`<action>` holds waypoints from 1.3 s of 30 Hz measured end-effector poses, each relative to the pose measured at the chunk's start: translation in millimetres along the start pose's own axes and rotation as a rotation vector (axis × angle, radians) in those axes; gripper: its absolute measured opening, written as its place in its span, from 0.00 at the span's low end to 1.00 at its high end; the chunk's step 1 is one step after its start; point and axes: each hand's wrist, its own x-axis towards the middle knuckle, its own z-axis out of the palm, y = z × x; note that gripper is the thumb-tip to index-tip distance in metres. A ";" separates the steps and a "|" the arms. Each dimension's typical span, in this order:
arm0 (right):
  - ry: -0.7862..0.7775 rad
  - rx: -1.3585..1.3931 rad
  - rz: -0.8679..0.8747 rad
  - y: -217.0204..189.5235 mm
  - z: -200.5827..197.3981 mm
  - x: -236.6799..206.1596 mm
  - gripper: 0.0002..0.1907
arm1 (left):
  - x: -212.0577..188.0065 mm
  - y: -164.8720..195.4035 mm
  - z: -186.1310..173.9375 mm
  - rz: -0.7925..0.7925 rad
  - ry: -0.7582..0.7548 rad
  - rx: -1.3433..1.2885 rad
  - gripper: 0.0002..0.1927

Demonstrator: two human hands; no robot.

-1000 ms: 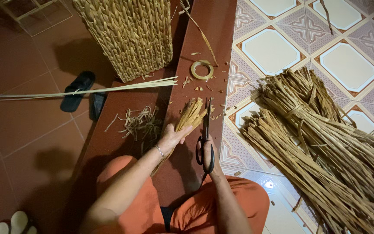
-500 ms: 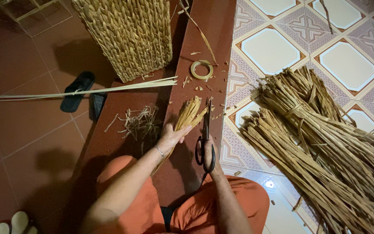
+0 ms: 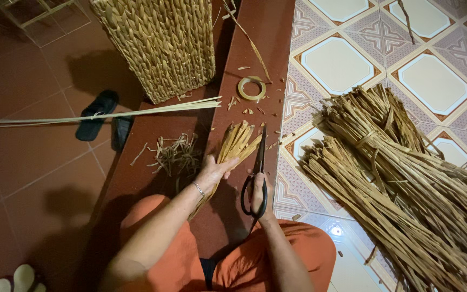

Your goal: The person sits on the floor and uses scissors to trim bundles of dried leaves to a uniform length. They repeatedly pick up bundles, cut the ends, and set the trimmed pieces aside. A machete is also used to trim thin bamboo sticks.

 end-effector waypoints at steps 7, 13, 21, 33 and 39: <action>-0.125 0.124 -0.180 -19.0 1.2 -4.5 0.32 | 0.7 2.3 -2.0 0.086 -0.044 -0.014 0.16; -0.210 0.031 -0.050 -22.4 4.0 -6.3 0.39 | 7.3 -3.9 -2.2 0.050 -0.009 -0.077 0.16; -0.218 0.107 -0.005 -2.2 -4.0 2.1 0.39 | 19.6 -14.5 -14.3 0.021 -0.123 -0.056 0.41; -0.167 -0.004 -0.080 -6.9 -4.5 0.7 0.40 | 20.5 -14.6 -7.7 -0.217 -0.041 0.114 0.55; -0.192 0.048 -0.121 -8.3 0.4 1.2 0.41 | 12.5 -9.9 -5.3 -0.179 -0.101 0.034 0.40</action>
